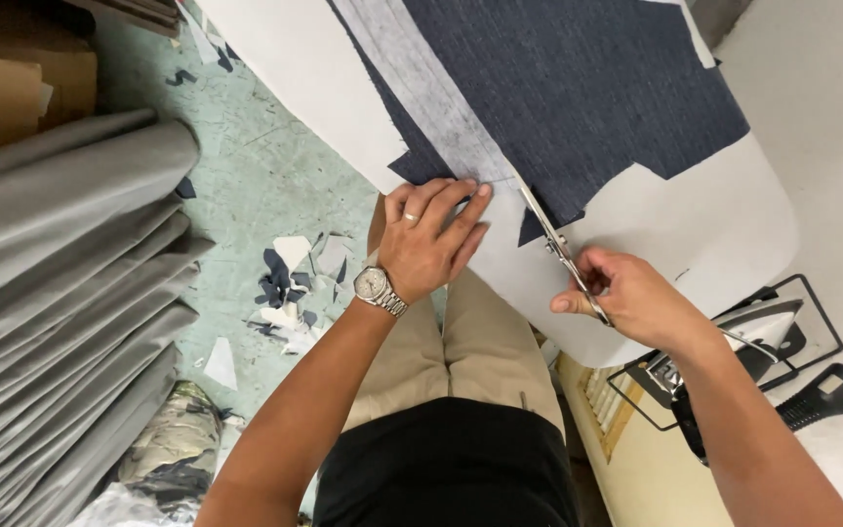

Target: The person is fusing interfacing to a denim fabric piece using an iron and then trimming the edges with scissors.

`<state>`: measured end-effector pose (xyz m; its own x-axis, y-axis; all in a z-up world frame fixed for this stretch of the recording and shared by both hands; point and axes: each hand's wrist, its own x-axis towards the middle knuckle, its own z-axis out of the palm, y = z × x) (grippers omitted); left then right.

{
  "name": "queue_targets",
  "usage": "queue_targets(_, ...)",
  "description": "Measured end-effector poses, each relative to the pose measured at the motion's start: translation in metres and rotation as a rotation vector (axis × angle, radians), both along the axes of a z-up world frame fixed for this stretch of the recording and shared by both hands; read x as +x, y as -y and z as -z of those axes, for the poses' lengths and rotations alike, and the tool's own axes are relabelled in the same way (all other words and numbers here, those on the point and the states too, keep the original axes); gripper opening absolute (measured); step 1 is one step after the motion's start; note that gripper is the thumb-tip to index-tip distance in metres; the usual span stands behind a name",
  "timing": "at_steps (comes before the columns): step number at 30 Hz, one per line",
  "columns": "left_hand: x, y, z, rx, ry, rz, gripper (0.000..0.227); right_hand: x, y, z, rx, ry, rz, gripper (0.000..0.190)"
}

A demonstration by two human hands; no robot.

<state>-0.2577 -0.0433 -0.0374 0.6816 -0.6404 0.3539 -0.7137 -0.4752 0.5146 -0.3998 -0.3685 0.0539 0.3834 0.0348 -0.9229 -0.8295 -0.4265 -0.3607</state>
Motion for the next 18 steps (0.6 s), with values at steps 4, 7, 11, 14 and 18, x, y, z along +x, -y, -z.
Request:
queue_targets(4, 0.000, 0.000, -0.001, -0.019, -0.011, 0.007, 0.044, 0.005, -0.009, -0.014, -0.033, -0.020, 0.005, 0.058)
queue_targets(7, 0.002, 0.000, -0.003, -0.024, -0.030, 0.003, 0.044, 0.018, -0.006, -0.015, -0.052, -0.038, -0.031, 0.058)
queue_targets(11, 0.002, 0.003, -0.006, -0.050, -0.032, 0.007, 0.042, 0.046, -0.016, -0.019, -0.076, -0.038, -0.109, 0.064)
queue_targets(14, 0.002, 0.004, -0.006, -0.043, -0.031, 0.001, 0.042, 0.051, -0.021, -0.019, -0.070, -0.040, -0.045, 0.058)
queue_targets(18, 0.001, 0.006, -0.009, -0.060, -0.030, -0.015, 0.041, 0.056, -0.013, -0.008, -0.048, -0.036, -0.044, 0.057)
